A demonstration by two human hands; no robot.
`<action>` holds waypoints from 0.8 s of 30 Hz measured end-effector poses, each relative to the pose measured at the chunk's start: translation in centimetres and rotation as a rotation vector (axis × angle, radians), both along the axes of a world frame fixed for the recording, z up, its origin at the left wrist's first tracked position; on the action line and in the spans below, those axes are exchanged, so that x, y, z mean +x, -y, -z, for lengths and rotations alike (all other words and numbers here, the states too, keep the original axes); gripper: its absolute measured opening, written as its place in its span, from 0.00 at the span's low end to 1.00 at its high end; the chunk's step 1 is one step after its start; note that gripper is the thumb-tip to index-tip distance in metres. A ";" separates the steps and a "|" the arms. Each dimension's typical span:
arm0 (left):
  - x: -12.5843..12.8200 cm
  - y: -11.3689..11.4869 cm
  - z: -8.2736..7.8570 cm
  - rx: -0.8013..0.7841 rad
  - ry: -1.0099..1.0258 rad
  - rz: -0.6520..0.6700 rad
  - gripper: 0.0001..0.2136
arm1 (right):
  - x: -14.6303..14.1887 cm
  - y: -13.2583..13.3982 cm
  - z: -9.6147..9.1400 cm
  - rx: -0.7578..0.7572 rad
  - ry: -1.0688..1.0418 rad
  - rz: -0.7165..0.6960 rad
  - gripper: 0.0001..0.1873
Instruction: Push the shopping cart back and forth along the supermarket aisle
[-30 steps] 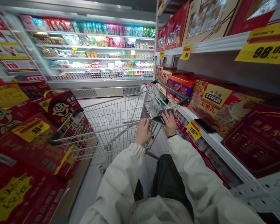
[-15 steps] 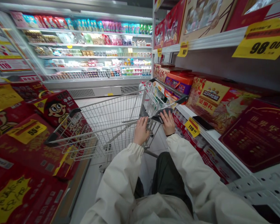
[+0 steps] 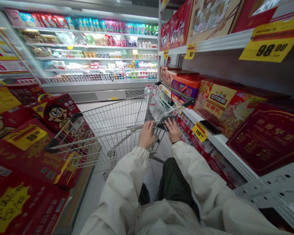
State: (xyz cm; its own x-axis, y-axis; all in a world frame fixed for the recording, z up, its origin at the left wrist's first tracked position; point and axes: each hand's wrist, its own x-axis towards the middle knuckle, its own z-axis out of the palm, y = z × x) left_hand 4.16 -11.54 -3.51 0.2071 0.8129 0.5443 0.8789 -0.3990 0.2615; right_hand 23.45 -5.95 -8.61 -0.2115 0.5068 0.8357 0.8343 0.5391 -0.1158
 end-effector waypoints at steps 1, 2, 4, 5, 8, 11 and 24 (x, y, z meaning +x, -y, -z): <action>0.0 -0.1 0.0 0.001 0.001 -0.002 0.40 | -0.1 -0.1 0.4 -0.015 0.011 -0.005 0.36; 0.0 -0.1 -0.1 0.000 0.002 -0.004 0.39 | -0.2 -0.1 0.8 -0.026 0.024 -0.011 0.36; 0.1 -0.3 -0.1 -0.008 -0.001 -0.004 0.39 | -0.1 0.2 1.6 -0.037 0.059 -0.026 0.35; 0.1 -0.4 -0.2 -0.012 -0.003 -0.004 0.39 | 0.1 0.4 1.8 -0.036 0.080 -0.038 0.35; 0.2 -0.6 -0.2 -0.021 -0.003 -0.002 0.39 | 0.8 0.8 1.6 -0.009 0.117 -0.063 0.35; 0.3 -0.7 -0.2 -0.027 -0.003 -0.008 0.39 | 1.3 0.6 0.5 0.033 0.085 -0.032 0.35; -2.9 2.1 -0.1 -0.028 -0.061 -0.225 0.36 | 1.4 1.8 0.9 -0.018 0.059 -0.161 0.38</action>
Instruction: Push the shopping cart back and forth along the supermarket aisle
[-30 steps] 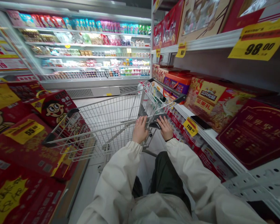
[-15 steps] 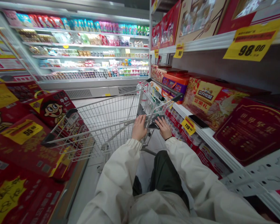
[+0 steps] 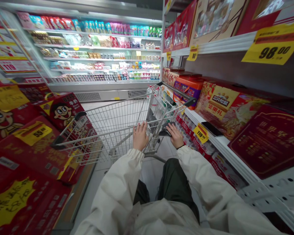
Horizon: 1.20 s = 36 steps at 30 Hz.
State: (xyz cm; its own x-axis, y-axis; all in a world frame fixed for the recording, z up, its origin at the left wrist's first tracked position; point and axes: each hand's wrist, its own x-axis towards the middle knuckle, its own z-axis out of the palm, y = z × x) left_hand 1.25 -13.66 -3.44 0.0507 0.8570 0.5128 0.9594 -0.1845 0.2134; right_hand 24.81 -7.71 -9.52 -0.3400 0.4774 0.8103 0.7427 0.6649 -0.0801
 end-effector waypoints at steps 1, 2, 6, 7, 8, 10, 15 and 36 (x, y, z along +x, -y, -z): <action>-0.3 0.2 0.0 0.004 0.000 -0.014 0.35 | -0.1 -0.2 -0.6 0.013 -0.021 0.013 0.38; -0.6 0.4 0.0 0.008 0.002 -0.024 0.35 | -0.2 -0.5 -1.3 0.020 -0.035 0.031 0.38; -0.7 0.4 -0.1 0.015 0.031 -0.060 0.34 | -1.6 -2.1 -1.8 -0.002 -0.044 0.082 0.36; -0.7 0.3 -0.1 0.017 0.041 -0.067 0.33 | -2.0 -2.4 -1.3 -0.006 -0.040 0.087 0.35; -0.6 0.3 -0.1 0.017 0.048 -0.072 0.33 | -2.3 -2.6 -0.7 -0.009 -0.033 0.090 0.34; -0.6 0.2 0.0 0.008 0.048 -0.071 0.34 | -2.8 -2.6 0.7 -0.014 -0.014 0.094 0.34; -0.6 0.3 -0.1 -0.041 -0.005 -0.078 0.35 | -2.5 -2.0 1.2 0.009 0.042 0.098 0.35; -0.8 0.5 0.9 0.080 0.103 0.022 0.35 | -3.0 -1.5 0.4 -0.005 -0.052 0.147 0.36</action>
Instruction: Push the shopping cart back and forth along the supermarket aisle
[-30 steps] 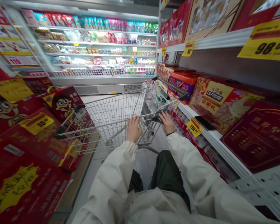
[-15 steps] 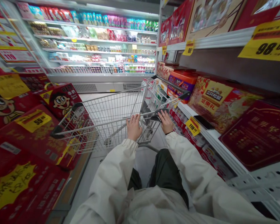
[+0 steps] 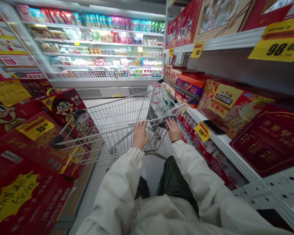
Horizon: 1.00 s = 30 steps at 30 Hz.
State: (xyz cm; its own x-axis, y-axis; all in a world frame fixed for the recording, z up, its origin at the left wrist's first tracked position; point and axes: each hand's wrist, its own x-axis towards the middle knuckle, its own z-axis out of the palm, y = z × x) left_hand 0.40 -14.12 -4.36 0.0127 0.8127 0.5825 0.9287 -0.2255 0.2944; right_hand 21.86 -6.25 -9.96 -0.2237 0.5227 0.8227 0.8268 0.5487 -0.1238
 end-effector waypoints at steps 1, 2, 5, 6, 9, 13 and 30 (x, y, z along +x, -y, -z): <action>0.0 0.1 0.0 0.002 0.003 0.002 0.34 | -0.3 0.0 0.3 0.000 0.001 0.006 0.35; 0.0 0.1 0.0 0.003 0.006 0.004 0.34 | -0.6 0.1 0.7 0.000 0.003 0.010 0.35; -0.1 0.2 -0.2 0.009 0.013 0.016 0.34 | -1.0 0.8 1.6 0.006 0.006 0.008 0.35; 0.0 0.3 -0.2 0.011 0.016 0.020 0.34 | -1.0 1.1 1.7 0.009 0.007 0.002 0.36; 0.0 0.4 -0.5 0.026 0.030 0.029 0.33 | -0.6 1.3 1.0 0.041 -0.012 -0.008 0.36; 0.1 0.4 -1.1 0.050 0.056 0.027 0.32 | -0.4 0.8 -0.1 0.057 -0.073 0.019 0.35; 0.4 1.6 -1.8 0.024 0.085 0.019 0.30 | -1.7 1.2 3.9 -0.094 -0.080 0.017 0.33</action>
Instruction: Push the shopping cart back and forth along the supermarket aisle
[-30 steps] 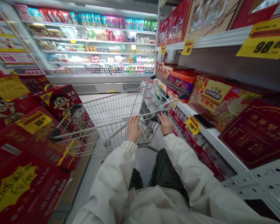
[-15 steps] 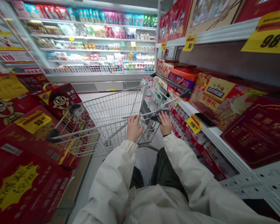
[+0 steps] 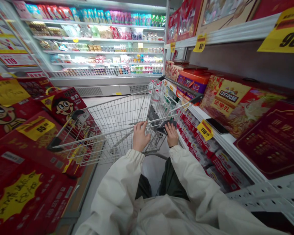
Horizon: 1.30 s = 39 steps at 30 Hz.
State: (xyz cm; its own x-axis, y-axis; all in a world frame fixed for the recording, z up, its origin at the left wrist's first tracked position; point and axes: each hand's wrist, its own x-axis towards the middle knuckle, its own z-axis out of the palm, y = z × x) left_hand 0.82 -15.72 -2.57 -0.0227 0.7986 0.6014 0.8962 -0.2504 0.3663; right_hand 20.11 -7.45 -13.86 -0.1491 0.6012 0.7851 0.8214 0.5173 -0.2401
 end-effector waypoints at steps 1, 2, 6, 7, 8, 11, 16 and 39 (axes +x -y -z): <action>0.0 0.1 0.0 -0.001 -0.001 0.000 0.31 | -0.2 0.1 0.5 -0.025 0.008 0.001 0.33; 0.1 0.1 0.0 -0.002 -0.002 -0.001 0.31 | -0.4 0.3 1.1 -0.048 0.021 -0.005 0.33; 0.2 0.1 0.0 -0.011 -0.003 0.000 0.31 | -1.0 1.1 3.8 -0.098 0.076 -0.072 0.36; 0.2 0.1 0.0 -0.015 -0.004 0.002 0.31 | -1.0 1.4 4.4 -0.104 0.089 -0.092 0.36; 0.2 0.1 0.0 -0.018 -0.005 0.003 0.31 | -1.1 1.7 5.0 -0.112 0.106 -0.115 0.36; 0.2 0.1 0.0 -0.022 -0.020 0.005 0.31 | -0.7 2.3 5.6 -0.116 0.140 -0.181 0.37; -0.2 0.3 0.5 -0.011 -0.071 0.033 0.34 | 0.3 1.8 2.9 -0.018 0.018 -0.132 0.36; 0.0 -0.4 0.4 -0.042 -0.045 0.048 0.35 | 0.4 0.7 2.5 -0.051 0.028 -0.124 0.37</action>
